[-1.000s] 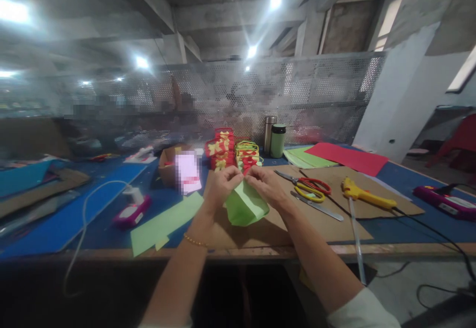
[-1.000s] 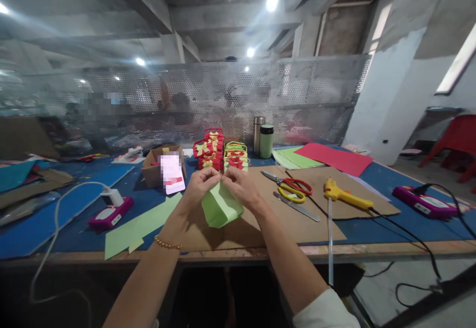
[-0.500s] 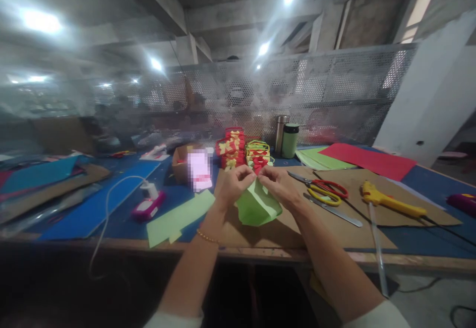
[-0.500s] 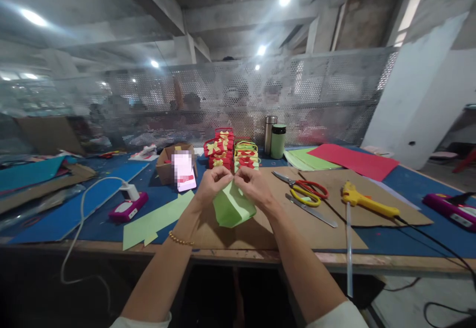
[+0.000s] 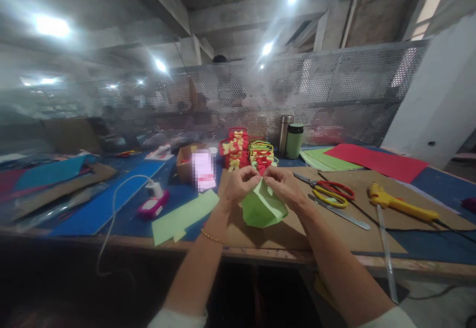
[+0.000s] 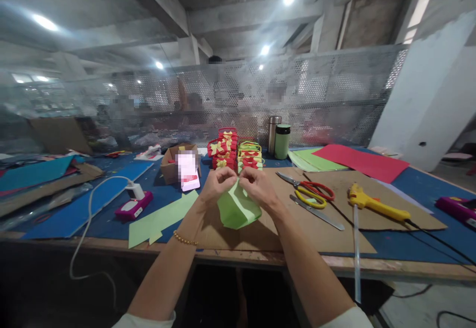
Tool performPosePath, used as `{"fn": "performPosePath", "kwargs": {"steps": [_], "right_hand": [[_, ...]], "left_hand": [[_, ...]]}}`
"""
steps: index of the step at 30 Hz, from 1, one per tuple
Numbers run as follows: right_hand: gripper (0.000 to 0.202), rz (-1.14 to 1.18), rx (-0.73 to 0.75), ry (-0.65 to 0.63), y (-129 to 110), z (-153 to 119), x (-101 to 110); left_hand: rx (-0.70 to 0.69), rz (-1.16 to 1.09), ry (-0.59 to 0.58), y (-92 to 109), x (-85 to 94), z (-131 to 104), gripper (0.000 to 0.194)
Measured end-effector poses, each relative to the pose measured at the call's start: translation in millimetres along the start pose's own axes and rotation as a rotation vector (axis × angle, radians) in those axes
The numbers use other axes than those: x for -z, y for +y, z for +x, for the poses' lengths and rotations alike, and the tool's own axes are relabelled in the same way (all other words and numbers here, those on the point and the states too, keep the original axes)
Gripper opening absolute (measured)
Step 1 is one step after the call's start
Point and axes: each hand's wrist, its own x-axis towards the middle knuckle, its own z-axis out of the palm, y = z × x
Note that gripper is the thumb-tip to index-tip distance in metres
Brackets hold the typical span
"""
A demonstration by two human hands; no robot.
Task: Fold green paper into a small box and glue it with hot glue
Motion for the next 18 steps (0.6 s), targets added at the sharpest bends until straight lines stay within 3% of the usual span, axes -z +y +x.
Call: {"fn": "performPosePath", "kwargs": {"steps": [18], "right_hand": [[0.020, -0.115, 0.042, 0.001, -6.2, -2.1, -1.2]], "left_hand": [[0.014, 0.013, -0.026, -1.7, 1.2, 0.2, 0.022]]}}
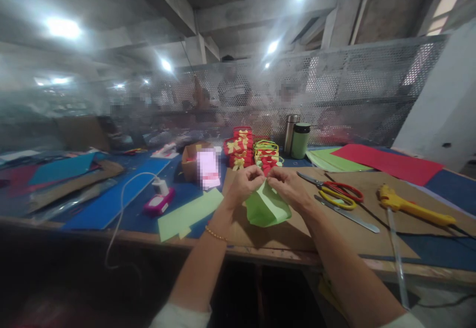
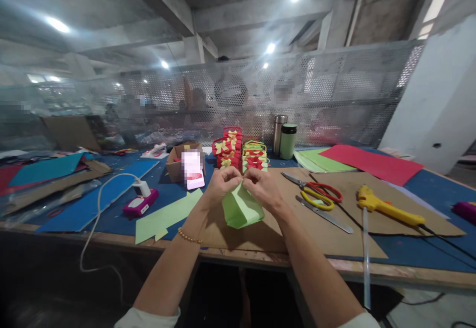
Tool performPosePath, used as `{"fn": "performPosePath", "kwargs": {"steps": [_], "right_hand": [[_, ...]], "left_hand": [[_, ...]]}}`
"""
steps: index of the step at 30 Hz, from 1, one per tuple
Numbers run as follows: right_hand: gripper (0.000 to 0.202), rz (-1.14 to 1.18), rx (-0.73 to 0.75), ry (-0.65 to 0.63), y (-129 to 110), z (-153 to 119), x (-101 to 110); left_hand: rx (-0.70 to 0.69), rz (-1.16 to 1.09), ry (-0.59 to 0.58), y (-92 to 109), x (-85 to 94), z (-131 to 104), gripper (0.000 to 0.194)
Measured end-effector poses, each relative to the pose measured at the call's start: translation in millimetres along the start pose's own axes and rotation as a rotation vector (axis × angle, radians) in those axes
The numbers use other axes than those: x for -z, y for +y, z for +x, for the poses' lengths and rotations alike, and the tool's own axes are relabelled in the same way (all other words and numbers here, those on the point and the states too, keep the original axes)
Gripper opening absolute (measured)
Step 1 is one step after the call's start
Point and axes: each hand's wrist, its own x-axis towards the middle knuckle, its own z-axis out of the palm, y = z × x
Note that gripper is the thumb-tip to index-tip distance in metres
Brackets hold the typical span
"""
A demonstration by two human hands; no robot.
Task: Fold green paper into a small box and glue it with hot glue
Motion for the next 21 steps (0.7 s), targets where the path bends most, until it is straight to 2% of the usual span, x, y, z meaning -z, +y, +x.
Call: {"fn": "performPosePath", "kwargs": {"steps": [9, 16, 21], "right_hand": [[0.015, 0.044, -0.012, 0.031, 4.3, 1.7, 0.8], [0.022, 0.062, 0.006, 0.034, 4.7, 1.8, -0.5], [0.021, 0.061, -0.036, 0.017, 3.2, 1.4, 0.0]], "left_hand": [[0.010, -0.022, 0.036, 1.3, -1.2, -0.9, 0.023], [0.013, 0.013, 0.041, -0.4, 1.0, -0.4, 0.028], [0.033, 0.015, 0.036, -4.7, 2.6, -1.3, 0.029]]}}
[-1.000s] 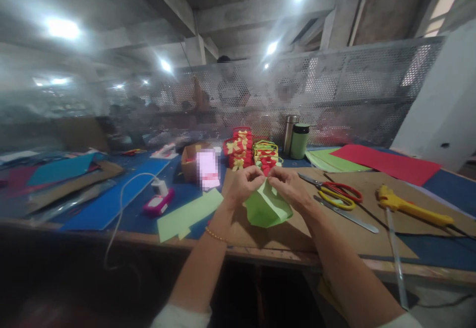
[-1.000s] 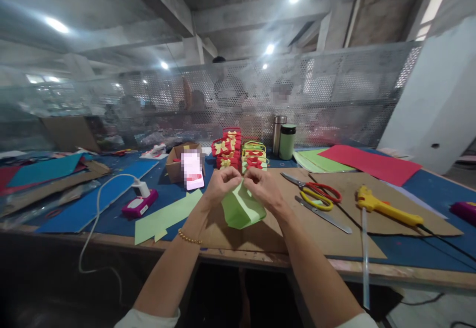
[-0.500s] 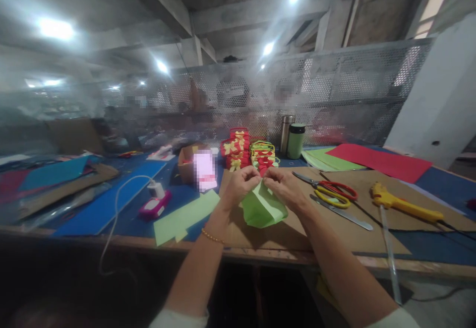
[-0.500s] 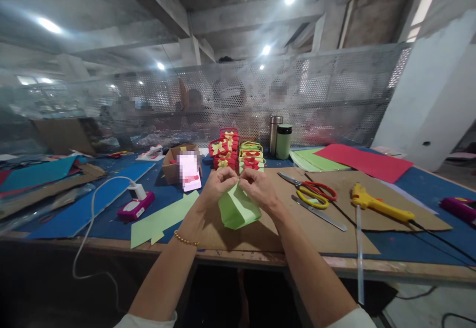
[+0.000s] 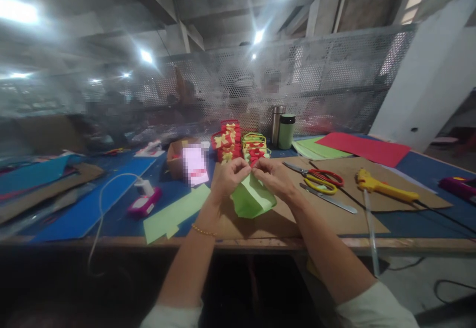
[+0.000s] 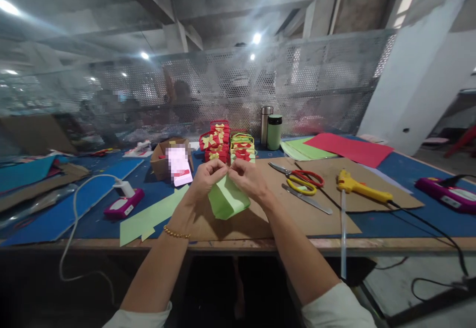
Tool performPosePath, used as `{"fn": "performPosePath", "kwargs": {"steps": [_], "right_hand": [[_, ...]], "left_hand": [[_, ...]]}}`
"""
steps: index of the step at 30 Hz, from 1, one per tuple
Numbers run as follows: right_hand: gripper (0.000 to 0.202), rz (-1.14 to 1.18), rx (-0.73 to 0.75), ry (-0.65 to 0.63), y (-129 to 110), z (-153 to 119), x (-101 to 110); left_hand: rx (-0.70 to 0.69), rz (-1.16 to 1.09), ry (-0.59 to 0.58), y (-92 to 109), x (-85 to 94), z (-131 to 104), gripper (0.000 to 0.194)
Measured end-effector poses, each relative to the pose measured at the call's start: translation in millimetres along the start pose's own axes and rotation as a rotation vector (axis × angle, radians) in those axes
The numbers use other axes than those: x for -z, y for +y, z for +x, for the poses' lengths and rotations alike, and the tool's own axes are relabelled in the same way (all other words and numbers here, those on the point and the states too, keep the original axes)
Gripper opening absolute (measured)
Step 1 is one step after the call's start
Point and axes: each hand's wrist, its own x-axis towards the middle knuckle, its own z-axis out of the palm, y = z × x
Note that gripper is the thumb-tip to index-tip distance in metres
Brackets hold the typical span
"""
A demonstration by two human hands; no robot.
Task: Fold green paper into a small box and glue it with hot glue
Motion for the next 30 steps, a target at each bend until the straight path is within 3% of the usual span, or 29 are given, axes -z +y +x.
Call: {"fn": "performPosePath", "kwargs": {"steps": [6, 9, 13, 16, 17, 19, 23, 25, 30], "right_hand": [[0.020, 0.042, -0.016, -0.014, -4, -1, 3], [0.017, 0.070, 0.014, 0.023, -3, 0, 3], [0.019, 0.101, 0.005, 0.123, 1, 3, 2], [0.022, 0.073, 0.020, 0.252, 3, 5, 3], [0.023, 0.062, 0.025, 0.299, 3, 5, 3], [0.023, 0.032, 0.031, 0.372, 3, 6, 2], [0.022, -0.040, 0.080, 0.440, 4, 6, -4], [0.021, -0.087, 0.119, 0.413, 5, 5, -8], [0.023, -0.189, 0.219, 0.289, 6, 1, -13]], "left_hand": [[0.044, -0.073, 0.033, 3, 1.9, 1, 0.033], [0.042, -0.176, 0.114, 4, 1.8, 3, 0.044], [-0.058, -0.237, 0.378, 6, 0.7, 7, 0.051], [-0.211, -0.011, 0.682, 8, 2.9, 7, 0.041], [-0.240, 0.051, 0.727, 8, 3.9, 6, 0.038], [-0.217, 0.073, 0.638, 6, 5.2, 5, 0.040], [-0.065, -0.005, 0.201, -3, 2.2, 5, 0.045], [-0.053, -0.016, 0.158, -6, -0.5, 5, 0.042], [0.014, -0.190, 0.207, -4, -4.0, 6, 0.037]]}}
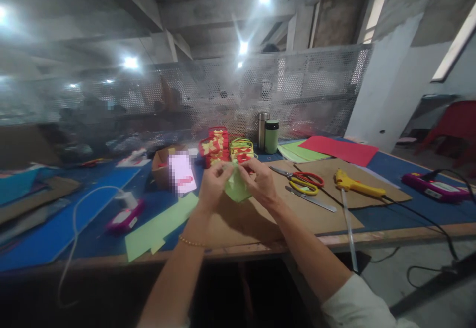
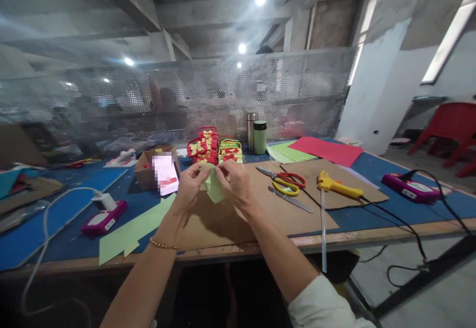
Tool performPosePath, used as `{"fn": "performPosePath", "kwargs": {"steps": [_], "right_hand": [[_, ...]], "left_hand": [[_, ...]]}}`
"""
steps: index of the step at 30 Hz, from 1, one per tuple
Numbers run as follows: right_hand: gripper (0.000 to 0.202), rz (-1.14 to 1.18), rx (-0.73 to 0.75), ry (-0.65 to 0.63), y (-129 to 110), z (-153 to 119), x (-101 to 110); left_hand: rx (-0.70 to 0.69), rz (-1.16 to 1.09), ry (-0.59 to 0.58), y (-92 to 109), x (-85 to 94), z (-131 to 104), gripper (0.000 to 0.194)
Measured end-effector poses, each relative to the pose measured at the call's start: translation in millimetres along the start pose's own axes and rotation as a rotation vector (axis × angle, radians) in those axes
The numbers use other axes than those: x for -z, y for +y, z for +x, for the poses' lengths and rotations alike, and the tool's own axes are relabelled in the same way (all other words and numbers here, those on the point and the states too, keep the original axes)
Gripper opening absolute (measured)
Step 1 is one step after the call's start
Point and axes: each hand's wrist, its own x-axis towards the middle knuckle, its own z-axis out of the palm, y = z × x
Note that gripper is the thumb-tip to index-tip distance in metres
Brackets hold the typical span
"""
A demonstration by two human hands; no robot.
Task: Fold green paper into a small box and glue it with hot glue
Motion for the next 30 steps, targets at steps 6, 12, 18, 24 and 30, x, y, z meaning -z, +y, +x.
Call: {"fn": "performPosePath", "kwargs": {"steps": [6, 12, 18, 24, 30], "right_hand": [[0.033, 0.162, -0.098, -0.077, 1, 2, 9], [0.026, 0.317, -0.001, -0.209, 4, 6, 14], [0.028, 0.355, -0.045, -0.324, 3, 3, 14], [0.026, 0.379, -0.125, -0.313, 5, 2, 14], [0.025, 0.383, -0.128, -0.281, 5, 4, 16]], "left_hand": [[0.100, -0.163, -0.029, 11, 1.5, -3, 0.035], [0.109, -0.060, -0.149, 25, 7.3, -8, 0.025], [0.083, 0.010, -0.178, 26, 11.8, -7, 0.023], [0.105, 0.017, -0.148, 29, 13.6, -7, 0.022], [0.073, 0.004, -0.081, 31, 14.1, -6, 0.021]]}}
